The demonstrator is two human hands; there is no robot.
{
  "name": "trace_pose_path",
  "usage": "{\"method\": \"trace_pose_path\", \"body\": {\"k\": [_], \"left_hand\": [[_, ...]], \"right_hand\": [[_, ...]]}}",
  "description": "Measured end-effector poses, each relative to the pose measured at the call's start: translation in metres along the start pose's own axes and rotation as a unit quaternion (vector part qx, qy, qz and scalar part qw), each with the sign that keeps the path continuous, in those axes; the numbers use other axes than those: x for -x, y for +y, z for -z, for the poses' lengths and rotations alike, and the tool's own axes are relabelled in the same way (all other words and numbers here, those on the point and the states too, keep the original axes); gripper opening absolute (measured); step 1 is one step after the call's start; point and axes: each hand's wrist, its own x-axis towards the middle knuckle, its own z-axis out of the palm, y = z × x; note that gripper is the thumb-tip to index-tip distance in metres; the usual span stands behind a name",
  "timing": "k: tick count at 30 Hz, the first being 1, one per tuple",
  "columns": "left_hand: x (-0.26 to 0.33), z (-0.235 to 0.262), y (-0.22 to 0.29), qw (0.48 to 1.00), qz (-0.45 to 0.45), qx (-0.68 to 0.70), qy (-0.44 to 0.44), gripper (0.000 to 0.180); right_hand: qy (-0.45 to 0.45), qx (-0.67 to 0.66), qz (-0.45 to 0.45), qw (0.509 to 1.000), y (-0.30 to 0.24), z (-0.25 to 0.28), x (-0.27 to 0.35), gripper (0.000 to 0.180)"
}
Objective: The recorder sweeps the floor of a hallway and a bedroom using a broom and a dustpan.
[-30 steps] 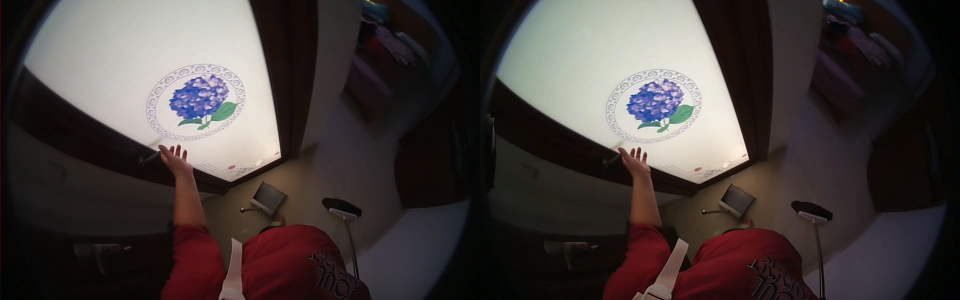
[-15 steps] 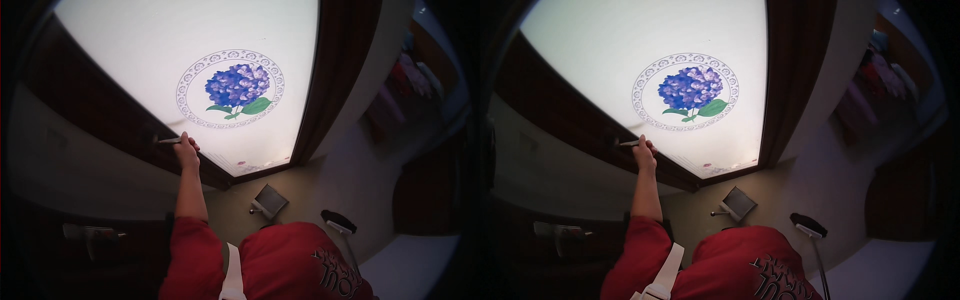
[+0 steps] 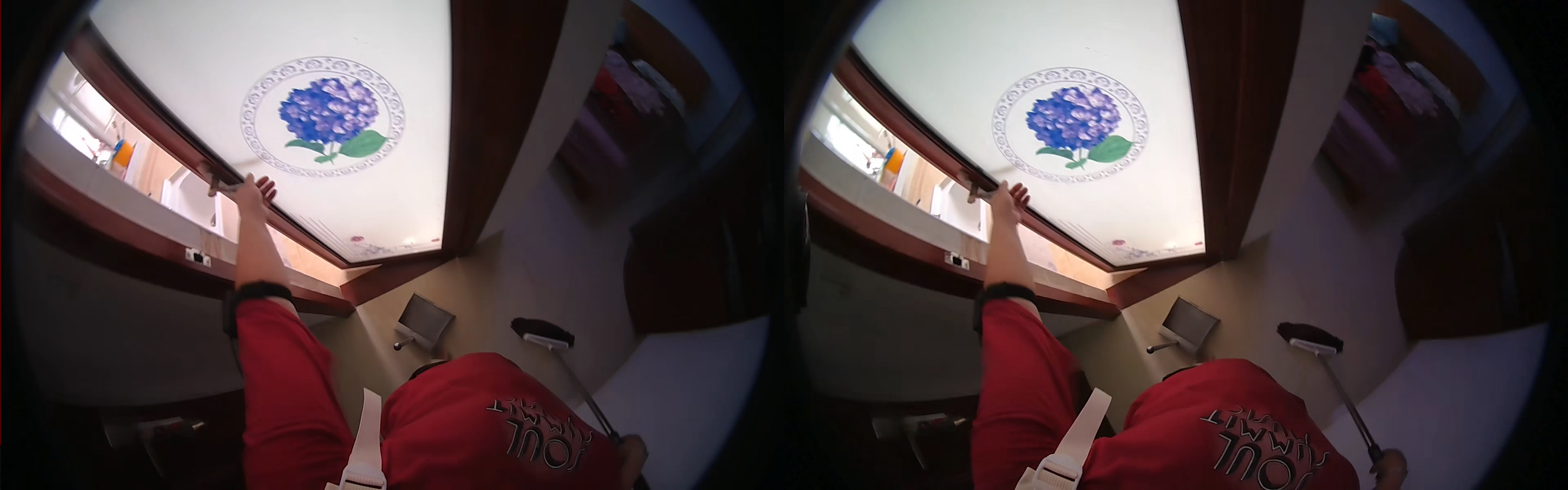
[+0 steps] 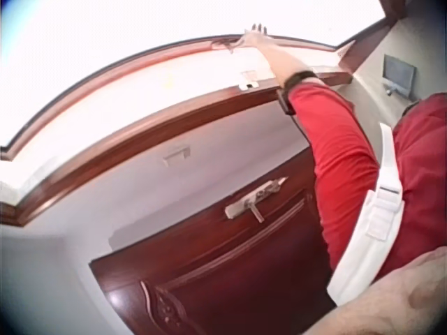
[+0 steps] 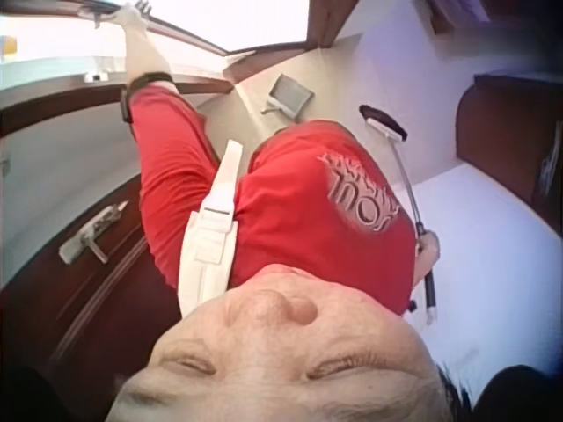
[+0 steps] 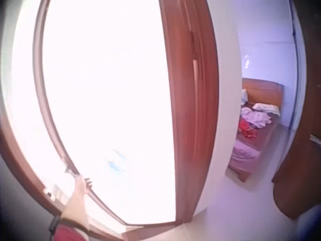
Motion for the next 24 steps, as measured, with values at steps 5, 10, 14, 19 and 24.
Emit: {"method": "trace_pose_path", "body": {"k": [5, 10, 14, 19, 24], "left_hand": [[-0.007, -0.032, 0.001, 0.96, -0.277, -0.045, 0.024, 0.052], [0.121, -0.145, -0.075, 0.891, -0.409, -0.167, -0.107, 0.055], [0.189, -0.149, -0.043, 0.927, -0.243, -0.226, -0.175, 0.058], [0.158, -0.129, -0.066, 0.943, -0.213, -0.052, -0.25, 0.06], [0.173, -0.053, -0.145, 0.934, -0.211, -0.183, -0.225, 0.063]], "right_hand": [[0.0, -0.121, -0.01, 0.993, 0.034, -0.07, -0.054, 0.027], [0.004, -0.075, -0.02, 0.997, 0.047, -0.178, -0.041, 0.031], [0.006, -0.214, 0.003, 0.977, 0.044, -0.281, -0.019, 0.02], [0.038, -0.207, -0.014, 0.977, 0.005, -0.332, 0.032, 0.021], [0.108, -0.185, -0.024, 0.977, -0.034, -0.359, 0.089, 0.023]]}}
